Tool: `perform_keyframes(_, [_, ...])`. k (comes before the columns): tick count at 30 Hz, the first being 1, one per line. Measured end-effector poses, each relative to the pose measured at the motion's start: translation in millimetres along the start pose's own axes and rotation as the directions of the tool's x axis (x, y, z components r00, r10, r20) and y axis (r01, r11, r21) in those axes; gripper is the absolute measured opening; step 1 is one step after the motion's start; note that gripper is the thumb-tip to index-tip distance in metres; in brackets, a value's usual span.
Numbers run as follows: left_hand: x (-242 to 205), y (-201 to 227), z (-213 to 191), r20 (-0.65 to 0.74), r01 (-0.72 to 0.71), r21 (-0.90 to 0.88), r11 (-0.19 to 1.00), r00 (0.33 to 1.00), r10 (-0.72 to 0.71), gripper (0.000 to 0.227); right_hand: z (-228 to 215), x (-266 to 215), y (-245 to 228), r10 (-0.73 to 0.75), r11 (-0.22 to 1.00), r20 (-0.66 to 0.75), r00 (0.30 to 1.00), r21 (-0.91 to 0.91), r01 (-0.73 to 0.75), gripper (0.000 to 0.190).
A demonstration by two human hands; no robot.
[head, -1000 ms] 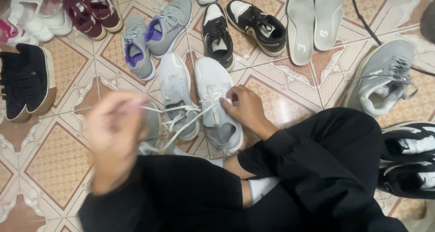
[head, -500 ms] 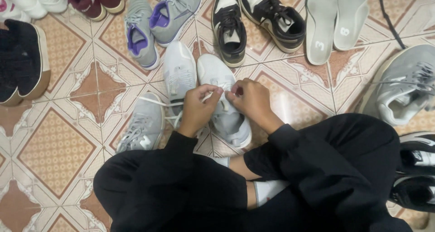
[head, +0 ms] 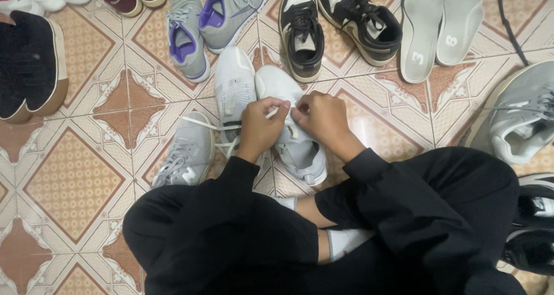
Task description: A person sitting on the floor is threading shoelaces through the eyelets of a white sneaker, surrounded by other shoes.
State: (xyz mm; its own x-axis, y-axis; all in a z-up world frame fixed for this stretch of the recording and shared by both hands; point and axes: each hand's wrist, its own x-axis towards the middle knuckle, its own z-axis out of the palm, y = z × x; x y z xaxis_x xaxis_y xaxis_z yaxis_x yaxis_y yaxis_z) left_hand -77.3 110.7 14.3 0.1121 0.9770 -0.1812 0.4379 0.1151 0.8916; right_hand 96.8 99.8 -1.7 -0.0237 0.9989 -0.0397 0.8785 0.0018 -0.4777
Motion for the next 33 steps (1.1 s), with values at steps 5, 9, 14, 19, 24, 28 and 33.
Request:
perform_keyframes(5, [3, -3, -2, -0.032, -0.011, 0.028, 1.0, 0.999, 0.012, 0.018, -1, 9, 1, -0.047, 0.997, 0.04, 0.998, -0.056, 0.049, 0.026])
perform_keyframes(9, [3, -4, -3, -0.046, 0.005, 0.026, 1.0, 0.999, -0.004, 0.018, 1, 14, -1, -0.058, 0.994, 0.066, 0.996, -0.093, 0.064, 0.026])
perform_keyframes(14, [-1, -1, -5, -0.056, 0.036, 0.024, 0.999, 0.998, -0.034, 0.019, -2, 17, -5, -0.091, 0.985, 0.088, 0.992, -0.137, 0.102, 0.021])
perform_keyframes(19, [-5, 7, -5, -0.016, 0.122, 0.054, 0.991, 0.993, -0.121, 0.024, -5, 18, -6, -0.122, 0.977, 0.133, 0.984, -0.157, 0.142, 0.02])
perform_keyframes(24, [4, -3, 3, 0.05, 0.172, 0.176, 0.969, 0.982, -0.184, 0.029, -5, 21, -2, -0.084, 0.991, 0.236, 0.968, -0.079, 0.105, 0.02])
perform_keyframes(28, [9, -13, 9, 0.098, 0.166, 0.269, 0.949, 0.975, -0.198, 0.028, 4, 23, 10, -0.008, 1.0, 0.317, 0.948, -0.021, 0.015, 0.023])
perform_keyframes(33, [9, -10, 15, 0.109, 0.131, 0.284, 0.95, 0.98, -0.168, 0.03, 8, 26, 19, 0.037, 0.999, 0.407, 0.913, 0.015, -0.048, 0.029])
